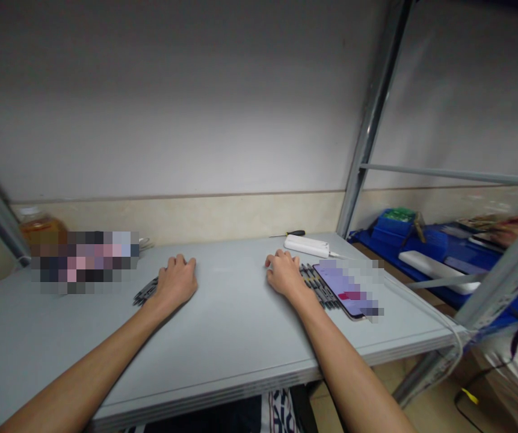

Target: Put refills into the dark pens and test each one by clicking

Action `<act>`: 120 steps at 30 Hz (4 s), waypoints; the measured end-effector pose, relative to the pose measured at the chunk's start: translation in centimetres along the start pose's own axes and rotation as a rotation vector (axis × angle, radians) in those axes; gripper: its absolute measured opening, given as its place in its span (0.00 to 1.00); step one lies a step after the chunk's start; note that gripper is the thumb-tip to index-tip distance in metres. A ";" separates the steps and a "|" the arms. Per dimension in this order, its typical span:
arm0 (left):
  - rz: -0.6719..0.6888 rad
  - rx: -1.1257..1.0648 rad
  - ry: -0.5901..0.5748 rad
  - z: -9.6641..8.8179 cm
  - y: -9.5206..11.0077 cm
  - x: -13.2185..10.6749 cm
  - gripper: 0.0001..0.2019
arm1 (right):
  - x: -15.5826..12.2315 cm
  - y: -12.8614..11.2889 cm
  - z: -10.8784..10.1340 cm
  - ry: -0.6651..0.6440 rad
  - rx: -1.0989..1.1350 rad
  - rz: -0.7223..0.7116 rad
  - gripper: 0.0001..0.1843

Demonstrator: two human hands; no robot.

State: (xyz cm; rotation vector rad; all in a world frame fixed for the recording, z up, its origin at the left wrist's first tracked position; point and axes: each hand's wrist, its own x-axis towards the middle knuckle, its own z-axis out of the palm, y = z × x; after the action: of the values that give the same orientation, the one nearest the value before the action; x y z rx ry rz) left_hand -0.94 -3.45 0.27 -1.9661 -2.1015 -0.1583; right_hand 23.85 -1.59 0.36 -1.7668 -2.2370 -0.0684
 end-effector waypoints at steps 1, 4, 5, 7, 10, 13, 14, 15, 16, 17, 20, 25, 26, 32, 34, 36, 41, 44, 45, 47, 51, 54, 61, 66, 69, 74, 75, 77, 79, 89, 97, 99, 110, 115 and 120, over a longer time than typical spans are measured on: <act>0.000 0.000 0.004 0.0 -0.1 0.0 0.18 | 0.0 0.0 0.0 -0.001 0.003 -0.002 0.14; -0.001 -0.001 -0.020 0.0 -0.3 0.1 0.17 | 0.1 -0.1 0.2 0.004 0.014 -0.014 0.14; 0.002 0.000 -0.026 0.0 -0.4 0.1 0.17 | 0.1 -0.1 0.2 0.007 0.019 -0.017 0.14; 0.016 0.002 -0.025 0.1 -0.5 0.2 0.18 | 0.1 -0.1 0.3 0.010 0.028 -0.022 0.14; 0.029 -0.011 -0.031 0.1 -0.6 0.3 0.18 | 0.2 0.0 0.4 0.004 0.033 -0.030 0.14; 0.052 -0.038 -0.050 0.1 -0.7 0.4 0.18 | 0.2 0.0 0.6 -0.003 0.038 -0.040 0.13; 0.064 -0.049 -0.045 0.1 -0.7 0.5 0.19 | 0.2 0.0 0.7 -0.004 0.041 -0.045 0.13; 0.078 -0.067 -0.034 0.2 -0.7 0.5 0.19 | 0.2 0.0 0.7 -0.006 0.045 -0.053 0.13; 0.097 -0.094 -0.023 0.3 -0.7 0.6 0.19 | 0.2 -0.1 0.7 -0.009 0.048 -0.062 0.13; 0.123 -0.136 -0.013 0.3 -0.6 0.6 0.19 | 0.2 -0.1 0.8 -0.012 0.050 -0.072 0.13; 0.257 -0.332 0.015 0.8 -0.3 0.7 0.16 | 0.1 -0.3 0.8 -0.013 0.061 -0.110 0.13; 0.475 -0.654 0.024 1.3 1.3 0.2 0.12 | -0.1 -1.1 0.8 0.009 0.191 -0.294 0.12; 0.508 -0.700 0.023 1.3 1.6 -0.1 0.11 | -0.2 -1.4 0.9 0.016 0.232 -0.344 0.13; 0.601 -0.915 0.035 1.0 3.0 -0.9 0.09 | -0.7 -3.4 1.6 0.000 0.343 -0.508 0.12; 0.589 -0.937 0.049 0.9 3.0 -1.0 0.09 | -0.7 -3.9 1.7 0.000 0.348 -0.513 0.12; 0.570 -0.927 0.071 0.9 2.8 -0.8 0.09 | -0.6 -4.0 1.7 0.029 0.372 -0.478 0.12; 0.575 -0.741 0.123 1.2 1.7 0.0 0.09 | -0.1 -3.2 1.1 0.101 0.512 -0.206 0.18; 0.610 -0.569 0.175 1.1 1.3 0.2 0.10 | 0.1 -2.8 1.1 0.051 0.542 -0.114 0.23; 0.619 -0.504 0.194 1.0 1.3 0.1 0.11 | 0.0 -2.8 1.1 0.045 0.527 -0.125 0.22; 0.635 -0.367 0.226 0.5 1.7 -0.3 0.11 | -0.3 -3.1 1.2 0.074 0.473 -0.182 0.18; 0.703 -0.142 0.286 -0.3 3.2 -1.4 0.10 | -1.0 -4.1 1.5 0.070 0.232 -0.271 0.17; 0.744 -0.040 0.317 -0.5 4.2 -2.0 0.11 | -1.2 -4.7 1.8 -0.038 0.023 -0.153 0.17; 0.677 -0.124 0.171 -0.3 4.8 -2.2 0.15 | -1.2 -5.1 1.3 -0.001 -0.176 -0.165 0.23; 0.589 -0.232 0.003 0.2 4.6 -2.1 0.17 | -1.1 -5.2 1.1 0.014 -0.245 -0.255 0.27; 0.585 -0.405 -0.060 0.5 4.5 -1.8 0.20 | -1.0 -5.1 1.2 0.032 -0.262 -0.315 0.26; 0.578 -0.776 -0.184 0.7 4.1 -1.2 0.22 | -0.8 -5.2 1.2 0.089 -0.261 -0.325 0.25; 0.574 -0.801 -0.163 0.6 4.0 -1.1 0.20 | -0.8 -5.2 1.2 0.087 -0.254 -0.294 0.25; 0.574 -0.818 -0.068 0.5 3.6 -1.0 0.15 | -0.7 -5.2 1.1 0.074 -0.243 -0.213 0.25; 0.585 -0.821 0.036 0.4 3.1 -1.0 0.12 | -0.7 -5.0 1.1 0.065 -0.238 -0.141 0.25; 0.382 -0.952 -0.127 1.2 3.0 -0.2 0.21 | -0.7 -4.7 0.8 0.038 -0.216 -0.148 0.24; 0.407 -1.164 0.024 0.7 2.6 -0.3 0.14 | -0.7 -4.4 0.8 0.015 -0.174 -0.081 0.24; 0.411 -1.107 0.055 0.4 2.5 -0.3 0.12 | -0.6 -4.3 0.9 0.011 -0.170 -0.081 0.24; 0.248 -0.945 0.039 1.1 2.5 0.2 0.23 | -0.9 -4.4 0.5 0.055 -0.137 -0.218 0.22; 0.196 -0.945 0.073 1.3 1.9 0.7 0.22 | -0.7 -3.7 0.7 0.151 -0.010 -0.355 0.19; 0.202 -0.968 0.061 1.4 1.7 0.8 0.22 | -0.3 -2.8 1.1 0.248 0.169 -0.427 0.09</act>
State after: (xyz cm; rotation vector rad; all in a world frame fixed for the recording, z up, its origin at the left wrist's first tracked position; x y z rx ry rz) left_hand 0.57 -2.18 -1.01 -2.5652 -1.9201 -1.3864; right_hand 20.98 -2.37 -0.34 -1.1076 -2.3143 -0.1709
